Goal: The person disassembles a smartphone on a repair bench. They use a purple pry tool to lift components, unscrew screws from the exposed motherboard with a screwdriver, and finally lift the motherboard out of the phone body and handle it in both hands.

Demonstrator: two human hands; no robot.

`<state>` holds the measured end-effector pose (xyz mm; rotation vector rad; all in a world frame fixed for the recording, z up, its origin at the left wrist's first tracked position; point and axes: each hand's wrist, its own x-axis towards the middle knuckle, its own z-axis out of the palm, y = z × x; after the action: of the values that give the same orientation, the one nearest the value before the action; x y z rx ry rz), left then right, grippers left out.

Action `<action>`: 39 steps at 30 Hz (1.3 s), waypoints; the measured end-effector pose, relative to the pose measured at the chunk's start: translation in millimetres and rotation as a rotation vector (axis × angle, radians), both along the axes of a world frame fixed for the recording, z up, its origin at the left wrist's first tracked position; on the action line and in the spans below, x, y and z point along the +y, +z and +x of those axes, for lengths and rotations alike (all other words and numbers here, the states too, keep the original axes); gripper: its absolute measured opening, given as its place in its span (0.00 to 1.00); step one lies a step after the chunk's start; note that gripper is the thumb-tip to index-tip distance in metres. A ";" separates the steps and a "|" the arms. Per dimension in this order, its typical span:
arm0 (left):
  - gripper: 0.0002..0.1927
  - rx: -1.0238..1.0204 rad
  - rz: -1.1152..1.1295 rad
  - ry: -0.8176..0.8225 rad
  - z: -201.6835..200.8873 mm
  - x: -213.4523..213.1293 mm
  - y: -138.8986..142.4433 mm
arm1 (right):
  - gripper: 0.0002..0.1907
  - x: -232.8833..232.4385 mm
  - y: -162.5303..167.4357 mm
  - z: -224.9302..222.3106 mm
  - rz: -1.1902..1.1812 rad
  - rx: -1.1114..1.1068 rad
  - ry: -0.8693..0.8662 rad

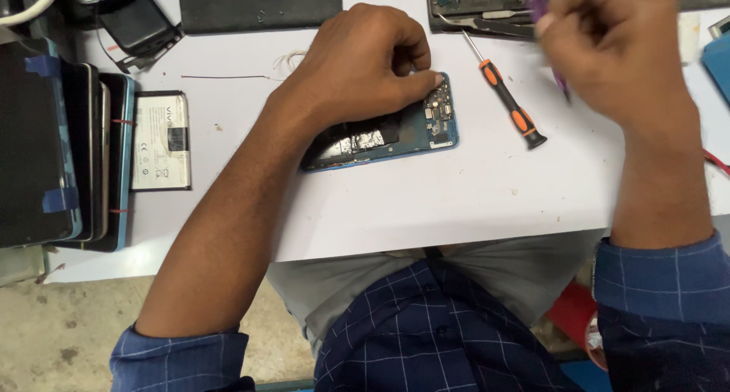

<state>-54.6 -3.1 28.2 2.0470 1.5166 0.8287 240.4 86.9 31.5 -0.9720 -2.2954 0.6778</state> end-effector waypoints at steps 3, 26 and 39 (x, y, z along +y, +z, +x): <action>0.10 -0.014 0.070 -0.015 1.6 0.7 -2.7 | 0.12 -1.0 2.9 1.7 -0.210 0.332 0.048; 0.05 -0.067 0.121 -0.044 0.1 3.9 -9.0 | 0.09 -12.1 -3.1 -46.6 -0.469 0.493 0.139; 0.03 -0.103 0.114 -0.074 1.1 4.1 -11.0 | 0.09 -13.7 -1.1 -50.9 -0.457 0.441 0.162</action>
<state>-53.5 1.0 17.3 2.0931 1.3585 0.9956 189.5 73.2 30.4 -0.7320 -1.8722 1.3786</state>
